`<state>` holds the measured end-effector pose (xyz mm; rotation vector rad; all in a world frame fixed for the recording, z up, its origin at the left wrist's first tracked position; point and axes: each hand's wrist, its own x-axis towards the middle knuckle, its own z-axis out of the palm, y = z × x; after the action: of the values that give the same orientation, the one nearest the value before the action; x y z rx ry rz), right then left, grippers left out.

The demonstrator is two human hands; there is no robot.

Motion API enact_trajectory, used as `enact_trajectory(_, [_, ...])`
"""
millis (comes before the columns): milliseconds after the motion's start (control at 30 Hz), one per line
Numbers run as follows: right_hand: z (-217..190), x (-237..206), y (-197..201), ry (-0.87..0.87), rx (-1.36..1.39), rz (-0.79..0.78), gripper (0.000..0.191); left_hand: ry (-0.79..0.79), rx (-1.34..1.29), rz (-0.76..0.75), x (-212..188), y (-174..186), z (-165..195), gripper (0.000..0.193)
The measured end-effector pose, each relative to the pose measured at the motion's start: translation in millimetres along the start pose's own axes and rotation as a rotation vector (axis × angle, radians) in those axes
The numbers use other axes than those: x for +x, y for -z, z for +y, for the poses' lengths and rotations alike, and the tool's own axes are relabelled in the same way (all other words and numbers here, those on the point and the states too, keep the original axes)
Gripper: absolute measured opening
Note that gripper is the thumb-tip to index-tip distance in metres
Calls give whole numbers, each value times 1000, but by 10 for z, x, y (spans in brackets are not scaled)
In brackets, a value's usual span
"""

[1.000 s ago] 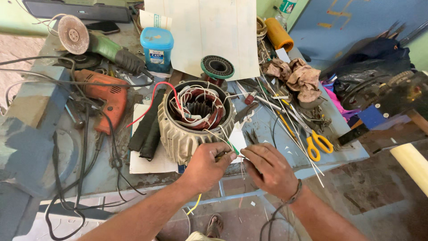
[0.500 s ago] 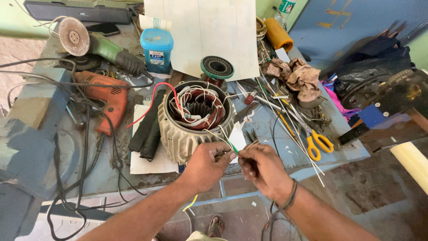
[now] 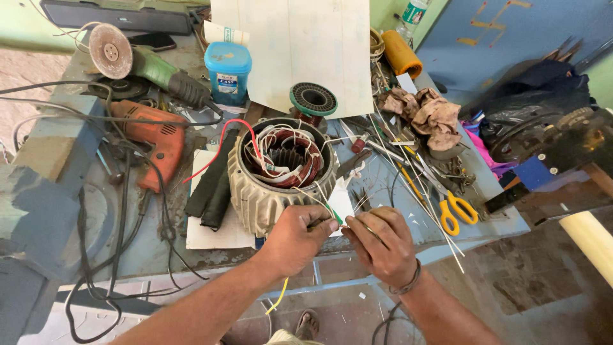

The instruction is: The person strips insulation from red, yellow, and white wires using pliers and a screwdriver, then twists the exposed ends and connects them to a motor stator. The work is performed on a cluttered workbench with various tools visible.

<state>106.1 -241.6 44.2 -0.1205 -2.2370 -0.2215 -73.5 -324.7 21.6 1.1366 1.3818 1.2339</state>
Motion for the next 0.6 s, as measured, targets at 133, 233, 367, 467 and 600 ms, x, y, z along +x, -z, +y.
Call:
enact_trajectory(133, [74, -61, -13, 8, 36, -72, 36, -84, 26, 19, 16, 0, -22, 19])
enact_trajectory(233, [47, -244, -75, -262, 253, -110, 17, -114, 51, 29, 14, -3, -21, 18])
enact_trajectory(367, [53, -475, -201, -1354, 1202, -135, 12, -111, 117, 62, -4, -15, 3, 18])
enact_trajectory(467, [113, -530, -156, -1295, 1338, -179, 15, -92, 71, 43, -16, -4, 26, 17])
enact_trajectory(600, [103, -379, -67, -775, 813, -185, 19, -121, 105, 44, -24, 13, 40, 18])
